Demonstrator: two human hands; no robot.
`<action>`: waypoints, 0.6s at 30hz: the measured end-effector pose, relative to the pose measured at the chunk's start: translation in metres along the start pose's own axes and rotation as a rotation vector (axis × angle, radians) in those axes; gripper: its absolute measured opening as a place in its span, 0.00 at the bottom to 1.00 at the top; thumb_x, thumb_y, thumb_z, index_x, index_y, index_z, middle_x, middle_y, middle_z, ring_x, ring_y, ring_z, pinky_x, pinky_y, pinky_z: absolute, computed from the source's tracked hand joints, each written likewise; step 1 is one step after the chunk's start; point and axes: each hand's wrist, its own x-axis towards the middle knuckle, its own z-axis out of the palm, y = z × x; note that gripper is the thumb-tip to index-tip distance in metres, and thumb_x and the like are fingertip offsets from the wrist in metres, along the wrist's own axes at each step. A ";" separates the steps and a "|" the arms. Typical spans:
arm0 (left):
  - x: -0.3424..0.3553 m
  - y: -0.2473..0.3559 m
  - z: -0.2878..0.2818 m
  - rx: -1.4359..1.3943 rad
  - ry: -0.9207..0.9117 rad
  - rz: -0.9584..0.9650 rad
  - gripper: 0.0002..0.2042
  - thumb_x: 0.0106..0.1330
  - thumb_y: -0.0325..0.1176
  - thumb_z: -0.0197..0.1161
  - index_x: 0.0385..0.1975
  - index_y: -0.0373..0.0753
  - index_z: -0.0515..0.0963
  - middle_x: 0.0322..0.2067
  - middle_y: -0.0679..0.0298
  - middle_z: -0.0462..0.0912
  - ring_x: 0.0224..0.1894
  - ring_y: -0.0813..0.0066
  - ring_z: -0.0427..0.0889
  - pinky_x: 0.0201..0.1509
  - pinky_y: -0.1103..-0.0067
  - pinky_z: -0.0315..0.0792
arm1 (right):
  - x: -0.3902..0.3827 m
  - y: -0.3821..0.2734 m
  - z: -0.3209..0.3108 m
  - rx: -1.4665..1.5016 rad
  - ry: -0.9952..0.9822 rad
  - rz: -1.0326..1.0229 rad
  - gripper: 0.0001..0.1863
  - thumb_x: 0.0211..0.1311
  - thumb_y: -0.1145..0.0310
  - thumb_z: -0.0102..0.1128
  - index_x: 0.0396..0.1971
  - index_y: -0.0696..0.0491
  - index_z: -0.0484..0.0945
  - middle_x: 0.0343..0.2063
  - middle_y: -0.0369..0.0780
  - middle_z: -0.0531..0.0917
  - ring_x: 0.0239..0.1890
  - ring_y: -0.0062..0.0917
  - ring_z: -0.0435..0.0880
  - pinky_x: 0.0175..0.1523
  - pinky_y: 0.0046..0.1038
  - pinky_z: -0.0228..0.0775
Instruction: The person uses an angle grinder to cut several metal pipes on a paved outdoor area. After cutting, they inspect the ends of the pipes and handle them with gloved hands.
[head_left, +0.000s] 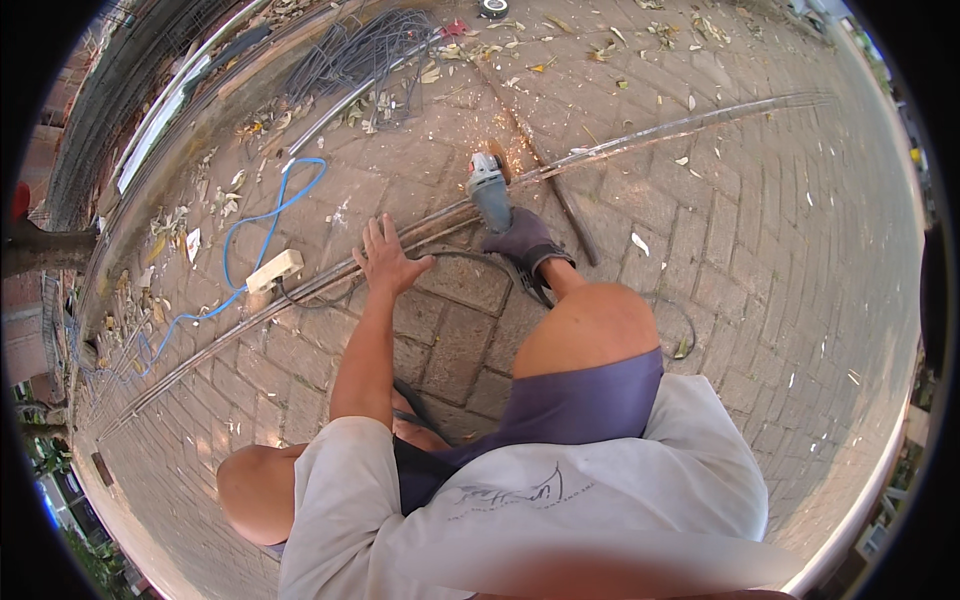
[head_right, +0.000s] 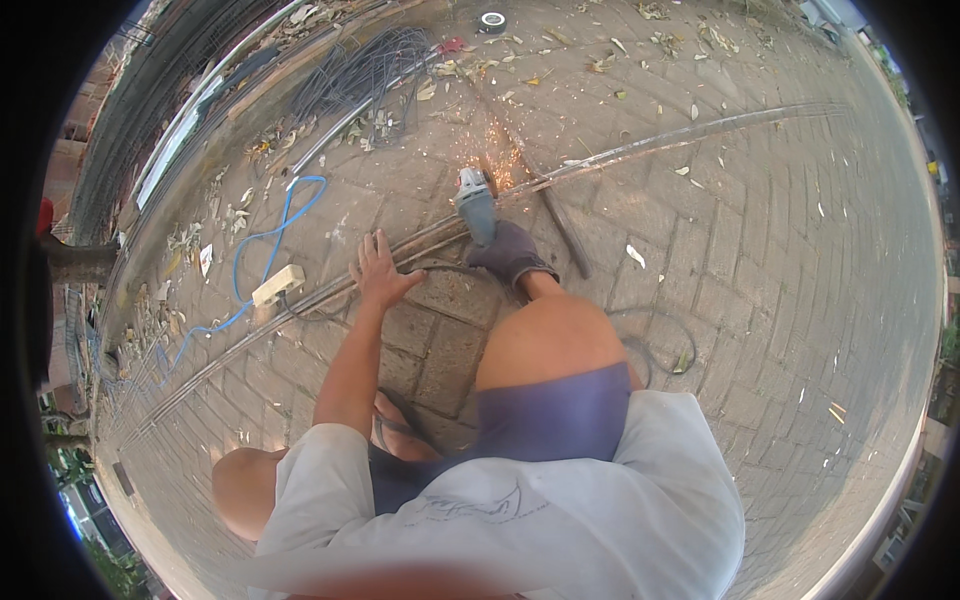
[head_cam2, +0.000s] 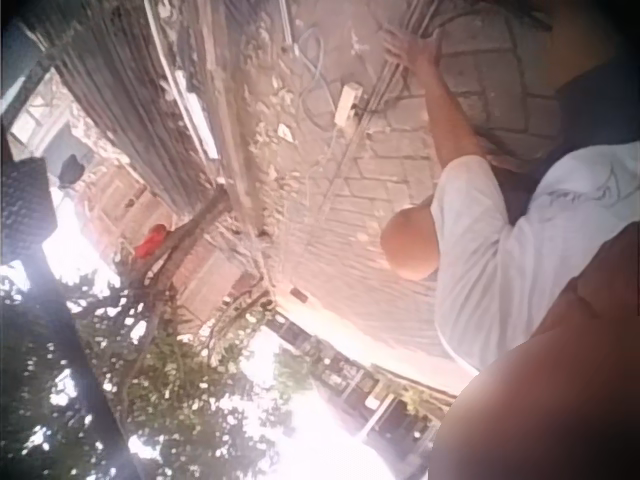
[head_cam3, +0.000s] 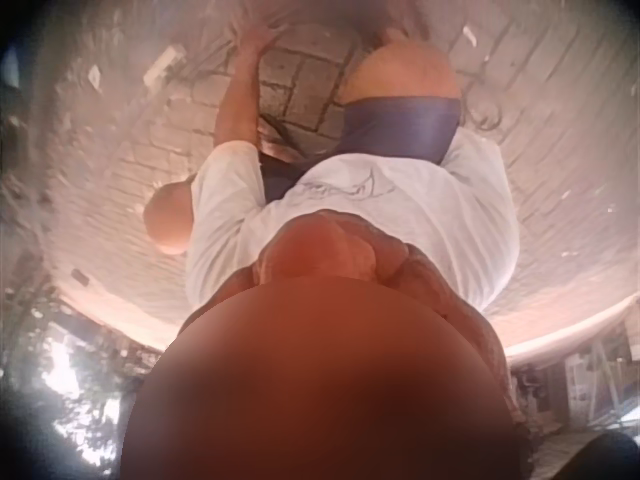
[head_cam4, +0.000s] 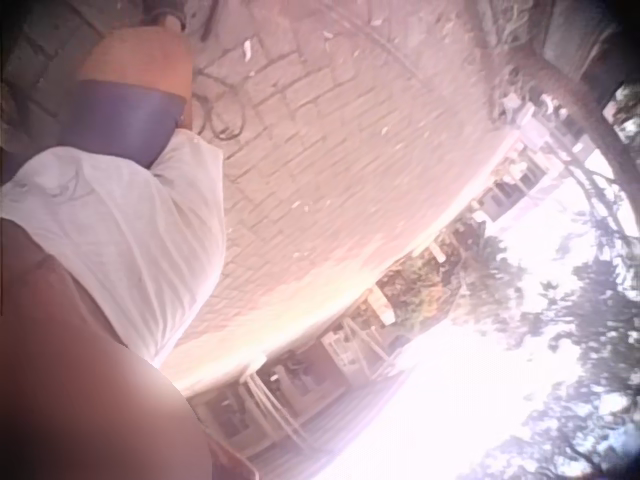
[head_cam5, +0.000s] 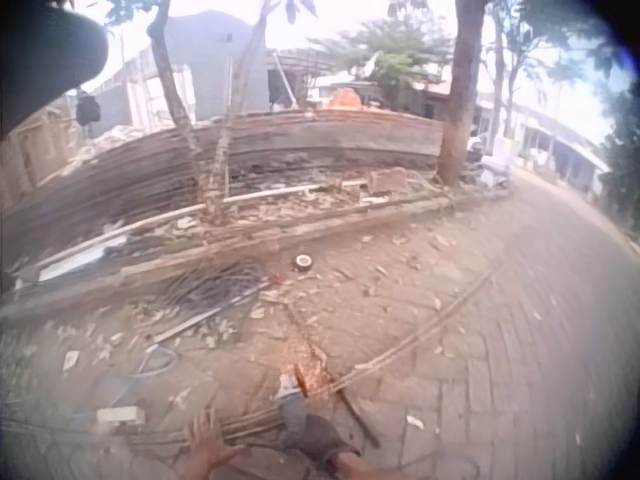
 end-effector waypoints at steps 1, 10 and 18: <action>0.000 0.000 0.000 0.001 -0.007 -0.005 0.65 0.45 0.63 0.76 0.80 0.45 0.43 0.80 0.51 0.43 0.82 0.53 0.41 0.79 0.45 0.38 | 0.001 0.000 0.001 0.009 -0.004 0.000 0.37 0.34 0.49 0.80 0.45 0.60 0.84 0.44 0.54 0.87 0.49 0.46 0.86 0.55 0.40 0.77; 0.002 0.001 -0.001 0.016 -0.014 -0.005 0.65 0.46 0.63 0.76 0.80 0.45 0.43 0.80 0.51 0.43 0.82 0.53 0.41 0.80 0.45 0.38 | 0.001 0.004 0.001 0.015 0.000 -0.003 0.38 0.35 0.50 0.79 0.46 0.60 0.84 0.44 0.54 0.87 0.47 0.46 0.87 0.55 0.39 0.78; 0.001 0.000 0.001 0.011 -0.007 -0.002 0.66 0.45 0.64 0.76 0.81 0.46 0.42 0.80 0.50 0.41 0.82 0.52 0.39 0.80 0.45 0.36 | -0.002 0.003 0.000 0.006 0.025 -0.008 0.38 0.34 0.49 0.79 0.46 0.61 0.84 0.44 0.55 0.87 0.47 0.47 0.87 0.55 0.40 0.78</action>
